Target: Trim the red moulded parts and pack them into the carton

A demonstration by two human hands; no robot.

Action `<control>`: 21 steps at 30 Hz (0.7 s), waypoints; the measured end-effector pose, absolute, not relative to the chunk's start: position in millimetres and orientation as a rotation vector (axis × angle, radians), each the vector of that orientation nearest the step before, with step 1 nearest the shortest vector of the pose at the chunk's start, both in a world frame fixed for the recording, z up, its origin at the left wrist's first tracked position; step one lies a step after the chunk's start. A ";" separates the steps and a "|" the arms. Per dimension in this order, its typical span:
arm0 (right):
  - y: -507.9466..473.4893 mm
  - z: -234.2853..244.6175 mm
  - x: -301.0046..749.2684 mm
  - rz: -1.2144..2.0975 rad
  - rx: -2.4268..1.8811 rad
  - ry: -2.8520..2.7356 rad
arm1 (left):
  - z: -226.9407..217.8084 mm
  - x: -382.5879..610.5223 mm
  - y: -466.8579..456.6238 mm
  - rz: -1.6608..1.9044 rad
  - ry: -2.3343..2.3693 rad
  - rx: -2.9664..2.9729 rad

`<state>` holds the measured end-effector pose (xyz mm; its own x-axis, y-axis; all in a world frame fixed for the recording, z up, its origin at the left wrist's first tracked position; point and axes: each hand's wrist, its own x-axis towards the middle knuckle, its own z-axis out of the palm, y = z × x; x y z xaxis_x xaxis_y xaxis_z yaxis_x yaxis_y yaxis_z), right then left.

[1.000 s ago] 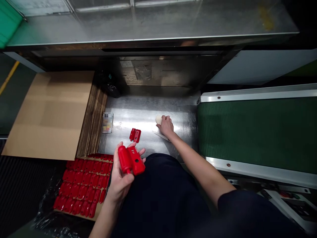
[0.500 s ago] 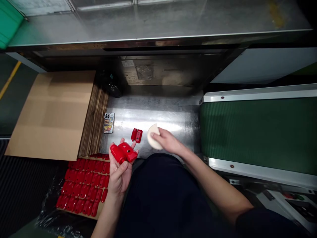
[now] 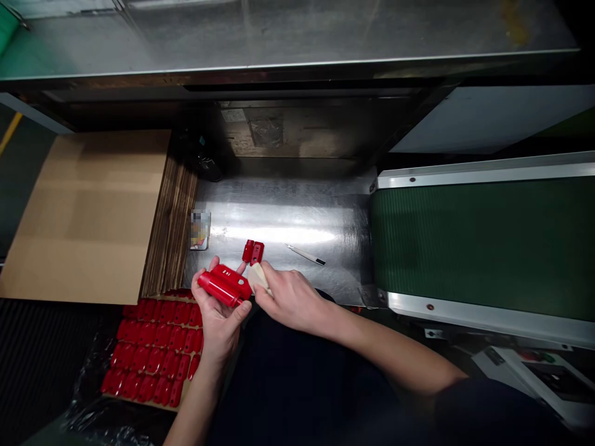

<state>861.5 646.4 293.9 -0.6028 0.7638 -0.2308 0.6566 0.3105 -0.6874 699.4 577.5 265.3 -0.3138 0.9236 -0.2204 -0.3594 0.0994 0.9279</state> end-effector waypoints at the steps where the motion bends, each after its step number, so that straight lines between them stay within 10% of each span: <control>1: 646.7 295.1 861.5 1.186 -1.303 -2.456 | 265.4 699.1 577.3 1.473 1.265 0.648; 21: 647.2 296.6 855.6 1.182 -1.235 -2.507 | 261.7 695.0 579.9 1.491 1.278 0.618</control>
<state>855.6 647.2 296.6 -0.6637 0.7126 -0.2274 0.6289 0.3670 -0.6854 695.0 579.9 261.7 -0.3363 0.9134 -0.2295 -0.3663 0.0976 0.9254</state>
